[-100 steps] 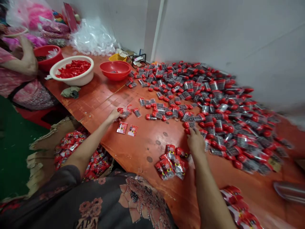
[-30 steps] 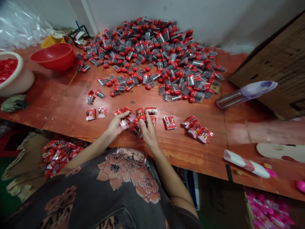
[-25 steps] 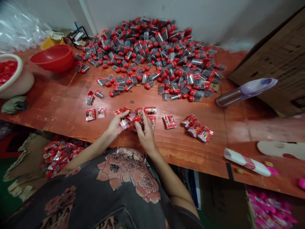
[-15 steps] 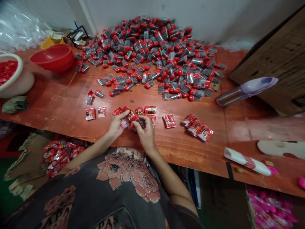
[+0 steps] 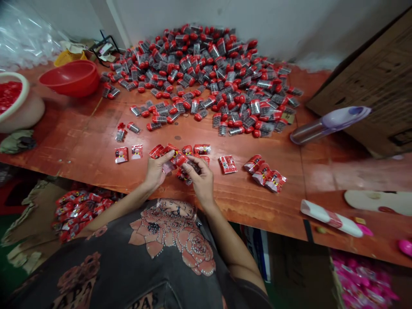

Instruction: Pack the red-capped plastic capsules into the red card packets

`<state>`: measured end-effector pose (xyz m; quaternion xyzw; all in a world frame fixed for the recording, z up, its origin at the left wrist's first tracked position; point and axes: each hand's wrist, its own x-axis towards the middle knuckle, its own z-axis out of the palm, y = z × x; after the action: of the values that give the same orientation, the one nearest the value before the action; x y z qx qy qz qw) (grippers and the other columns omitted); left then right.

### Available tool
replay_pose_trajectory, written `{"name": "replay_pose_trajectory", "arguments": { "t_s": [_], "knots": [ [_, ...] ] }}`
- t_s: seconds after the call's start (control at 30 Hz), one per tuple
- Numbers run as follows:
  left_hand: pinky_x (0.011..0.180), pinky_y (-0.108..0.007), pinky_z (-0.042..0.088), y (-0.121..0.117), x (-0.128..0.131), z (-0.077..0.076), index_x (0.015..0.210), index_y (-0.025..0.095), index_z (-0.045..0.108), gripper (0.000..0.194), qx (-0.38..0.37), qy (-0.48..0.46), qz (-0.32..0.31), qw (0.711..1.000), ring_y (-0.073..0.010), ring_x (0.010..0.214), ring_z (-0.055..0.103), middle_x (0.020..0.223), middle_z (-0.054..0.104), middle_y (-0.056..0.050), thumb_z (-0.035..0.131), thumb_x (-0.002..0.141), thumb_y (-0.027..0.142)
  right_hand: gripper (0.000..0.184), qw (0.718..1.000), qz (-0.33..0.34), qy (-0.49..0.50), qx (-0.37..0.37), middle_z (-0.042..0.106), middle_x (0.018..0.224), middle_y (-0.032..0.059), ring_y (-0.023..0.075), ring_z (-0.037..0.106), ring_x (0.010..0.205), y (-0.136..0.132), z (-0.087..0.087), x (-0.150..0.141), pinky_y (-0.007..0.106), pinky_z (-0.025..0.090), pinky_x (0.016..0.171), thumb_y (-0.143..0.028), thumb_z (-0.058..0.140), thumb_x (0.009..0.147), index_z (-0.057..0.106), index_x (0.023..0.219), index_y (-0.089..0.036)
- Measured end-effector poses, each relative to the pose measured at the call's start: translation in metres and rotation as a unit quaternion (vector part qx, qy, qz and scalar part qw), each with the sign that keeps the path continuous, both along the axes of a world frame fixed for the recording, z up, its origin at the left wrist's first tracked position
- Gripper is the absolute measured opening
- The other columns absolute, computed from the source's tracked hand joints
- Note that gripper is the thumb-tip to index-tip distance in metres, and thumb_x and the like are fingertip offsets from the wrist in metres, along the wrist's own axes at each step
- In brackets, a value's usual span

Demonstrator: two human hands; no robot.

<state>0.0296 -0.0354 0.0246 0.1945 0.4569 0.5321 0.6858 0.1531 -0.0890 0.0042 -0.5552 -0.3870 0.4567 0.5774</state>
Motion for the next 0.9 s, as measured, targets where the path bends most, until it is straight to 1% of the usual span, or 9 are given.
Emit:
{"name": "replay_pose_trajectory", "arguments": {
  "t_s": [0.13, 0.3, 0.37, 0.47, 0.53, 0.6, 0.73, 0.8, 0.9],
  "knots": [
    [0.063, -0.025, 0.056, -0.002, 0.000, 0.001, 0.078, 0.017, 0.070, 0.031, 0.006, 0.004, -0.047, 0.999, -0.0142, 0.066, 0.067, 0.078, 0.073, -0.002, 0.087, 0.052, 0.017, 0.033, 0.999, -0.028, -0.020, 0.022, 0.065, 0.100, 0.0013, 0.0196, 0.062, 0.091, -0.001, 0.001, -0.004, 0.041, 0.053, 0.087, -0.031, 0.072, 0.077, 0.063, 0.109, -0.031],
    [0.058, -0.025, 0.055, -0.002, -0.005, 0.001, 0.071, 0.015, 0.069, 0.029, 0.008, 0.018, -0.105, 0.994, -0.0136, 0.060, 0.064, 0.070, 0.071, -0.002, 0.088, 0.049, 0.017, 0.032, 0.994, -0.040, -0.092, 0.047, 0.062, 0.107, 0.0024, 0.0215, 0.061, 0.099, -0.006, -0.006, -0.007, 0.044, 0.050, 0.095, -0.031, 0.071, 0.079, 0.061, 0.109, -0.032],
    [0.059, -0.024, 0.054, -0.002, -0.007, 0.002, 0.071, 0.015, 0.069, 0.030, 0.023, 0.027, -0.116, 0.993, -0.0133, 0.061, 0.064, 0.069, 0.070, -0.002, 0.088, 0.048, 0.016, 0.031, 0.997, -0.033, -0.066, 0.039, 0.064, 0.104, 0.0020, 0.0208, 0.063, 0.096, -0.007, -0.007, -0.008, 0.043, 0.051, 0.092, -0.031, 0.072, 0.078, 0.061, 0.107, -0.031],
    [0.063, -0.024, 0.055, -0.002, -0.011, 0.005, 0.075, 0.018, 0.069, 0.033, 0.051, 0.034, -0.130, 0.990, -0.0134, 0.064, 0.065, 0.071, 0.071, -0.001, 0.087, 0.048, 0.013, 0.029, 1.000, -0.012, 0.020, 0.006, 0.065, 0.095, 0.0008, 0.0190, 0.064, 0.088, -0.005, -0.007, -0.009, 0.039, 0.055, 0.084, -0.031, 0.074, 0.076, 0.060, 0.102, -0.029],
    [0.064, -0.025, 0.055, -0.001, -0.013, 0.006, 0.076, 0.018, 0.070, 0.033, 0.062, 0.034, -0.145, 0.987, -0.0142, 0.066, 0.065, 0.073, 0.071, -0.001, 0.087, 0.048, 0.013, 0.027, 0.999, -0.002, 0.049, -0.011, 0.066, 0.094, 0.0006, 0.0188, 0.064, 0.087, -0.004, -0.007, -0.008, 0.039, 0.055, 0.083, -0.031, 0.074, 0.075, 0.062, 0.099, -0.029],
    [0.063, -0.026, 0.055, 0.002, -0.015, 0.008, 0.074, 0.017, 0.069, 0.029, 0.059, 0.037, -0.148, 0.986, -0.0147, 0.064, 0.065, 0.072, 0.071, -0.001, 0.086, 0.051, 0.015, 0.029, 0.999, 0.014, 0.040, -0.006, 0.067, 0.100, 0.0012, 0.0199, 0.064, 0.092, -0.005, -0.007, -0.006, 0.042, 0.054, 0.088, -0.031, 0.074, 0.075, 0.064, 0.103, -0.030],
    [0.060, -0.026, 0.054, 0.004, -0.015, 0.011, 0.071, 0.016, 0.068, 0.027, 0.042, 0.045, -0.105, 0.993, -0.0143, 0.059, 0.064, 0.070, 0.071, -0.001, 0.086, 0.051, 0.018, 0.043, 0.997, 0.080, -0.011, 0.016, 0.062, 0.119, 0.0019, 0.0222, 0.059, 0.110, -0.007, -0.007, -0.004, 0.047, 0.046, 0.103, -0.029, 0.071, 0.079, 0.063, 0.120, -0.036],
    [0.060, -0.026, 0.054, 0.001, -0.012, 0.011, 0.073, 0.016, 0.069, 0.029, 0.030, 0.044, -0.113, 0.992, -0.0143, 0.060, 0.064, 0.072, 0.071, -0.002, 0.086, 0.050, 0.017, 0.046, 0.997, 0.073, 0.008, 0.012, 0.062, 0.119, 0.0023, 0.0220, 0.060, 0.109, -0.007, -0.008, -0.006, 0.047, 0.049, 0.101, -0.029, 0.069, 0.080, 0.061, 0.124, -0.036],
    [0.064, -0.027, 0.055, -0.005, -0.006, 0.006, 0.076, 0.015, 0.070, 0.031, 0.019, 0.034, -0.139, 0.990, -0.0148, 0.064, 0.065, 0.075, 0.072, -0.003, 0.086, 0.049, 0.014, 0.051, 0.998, 0.031, 0.049, -0.004, 0.064, 0.112, 0.0032, 0.0202, 0.064, 0.097, -0.006, -0.010, -0.010, 0.043, 0.055, 0.090, -0.030, 0.069, 0.078, 0.057, 0.127, -0.035]
  ]
}}
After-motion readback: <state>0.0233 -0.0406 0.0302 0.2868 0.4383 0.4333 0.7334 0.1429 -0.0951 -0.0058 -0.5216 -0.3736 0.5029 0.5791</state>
